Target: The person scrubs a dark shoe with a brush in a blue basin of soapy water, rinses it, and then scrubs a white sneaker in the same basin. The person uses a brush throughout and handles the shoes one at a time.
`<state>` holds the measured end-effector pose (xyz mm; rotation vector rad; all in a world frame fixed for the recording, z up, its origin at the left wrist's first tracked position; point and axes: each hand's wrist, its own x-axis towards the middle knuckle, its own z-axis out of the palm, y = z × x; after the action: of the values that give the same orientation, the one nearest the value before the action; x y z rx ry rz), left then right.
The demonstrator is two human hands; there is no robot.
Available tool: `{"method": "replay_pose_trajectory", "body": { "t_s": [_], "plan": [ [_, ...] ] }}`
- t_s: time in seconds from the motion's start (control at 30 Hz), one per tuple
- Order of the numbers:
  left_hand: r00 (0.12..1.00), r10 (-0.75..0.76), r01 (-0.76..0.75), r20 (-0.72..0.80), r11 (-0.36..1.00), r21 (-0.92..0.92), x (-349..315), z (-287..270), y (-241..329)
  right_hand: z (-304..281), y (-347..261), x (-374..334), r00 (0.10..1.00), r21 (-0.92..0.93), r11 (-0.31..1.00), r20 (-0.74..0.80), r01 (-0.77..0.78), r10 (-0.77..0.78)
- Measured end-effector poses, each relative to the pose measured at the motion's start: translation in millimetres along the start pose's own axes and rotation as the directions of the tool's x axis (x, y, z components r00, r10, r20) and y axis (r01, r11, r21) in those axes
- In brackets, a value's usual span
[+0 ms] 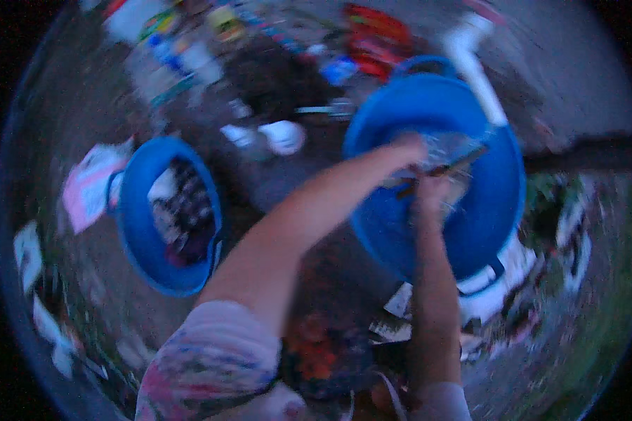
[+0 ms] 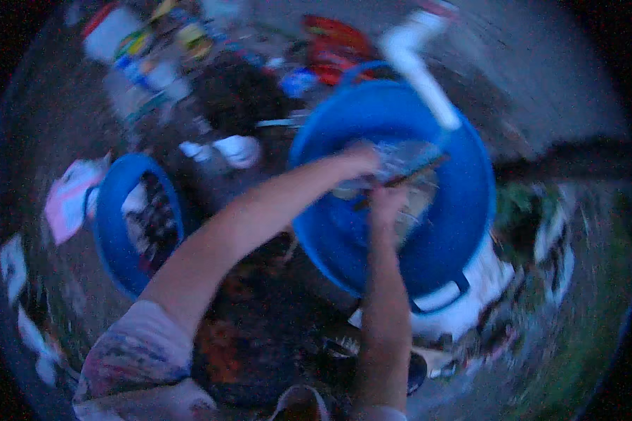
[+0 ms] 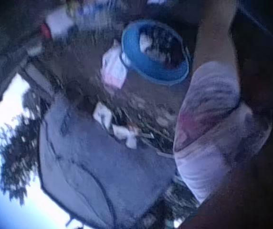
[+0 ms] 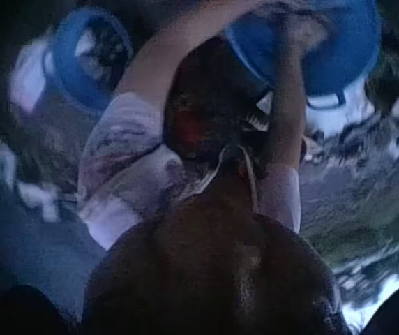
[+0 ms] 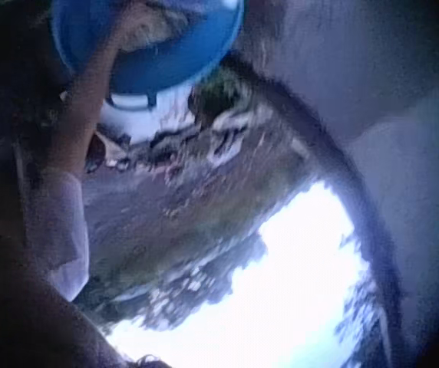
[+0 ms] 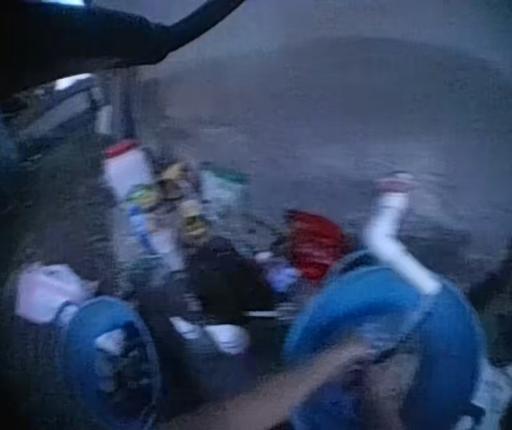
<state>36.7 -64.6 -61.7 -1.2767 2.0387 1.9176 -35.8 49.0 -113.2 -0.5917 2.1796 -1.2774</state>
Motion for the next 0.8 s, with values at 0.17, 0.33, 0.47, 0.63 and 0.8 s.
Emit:
{"method": "replay_pose_trajectory", "body": {
  "t_s": [0.17,0.33,0.47,0.63,0.8],
  "plan": [
    [0.992,-0.036,-0.116,-0.123,0.160,-0.980,-9,40,-5,-8,-21,-23,0.998,0.544,0.838,0.016,0.037,-0.054],
    [0.997,-0.023,0.082,0.079,0.337,-0.938,3,31,6,-50,-42,-28,0.965,0.202,0.978,0.263,-0.051,-0.004],
    [0.994,0.093,0.038,0.055,0.178,-0.983,13,31,0,-76,-50,-38,0.994,-0.032,0.995,-0.051,0.094,-0.095],
    [0.999,-0.025,0.022,0.022,0.003,-1.000,9,36,-4,-60,-64,-46,0.945,-0.710,0.628,0.185,0.319,-0.271],
    [0.998,-0.013,0.059,0.058,0.085,-0.995,-1,37,1,-70,-69,-14,0.985,-0.718,0.692,-0.054,0.076,-0.165]
  ]
}}
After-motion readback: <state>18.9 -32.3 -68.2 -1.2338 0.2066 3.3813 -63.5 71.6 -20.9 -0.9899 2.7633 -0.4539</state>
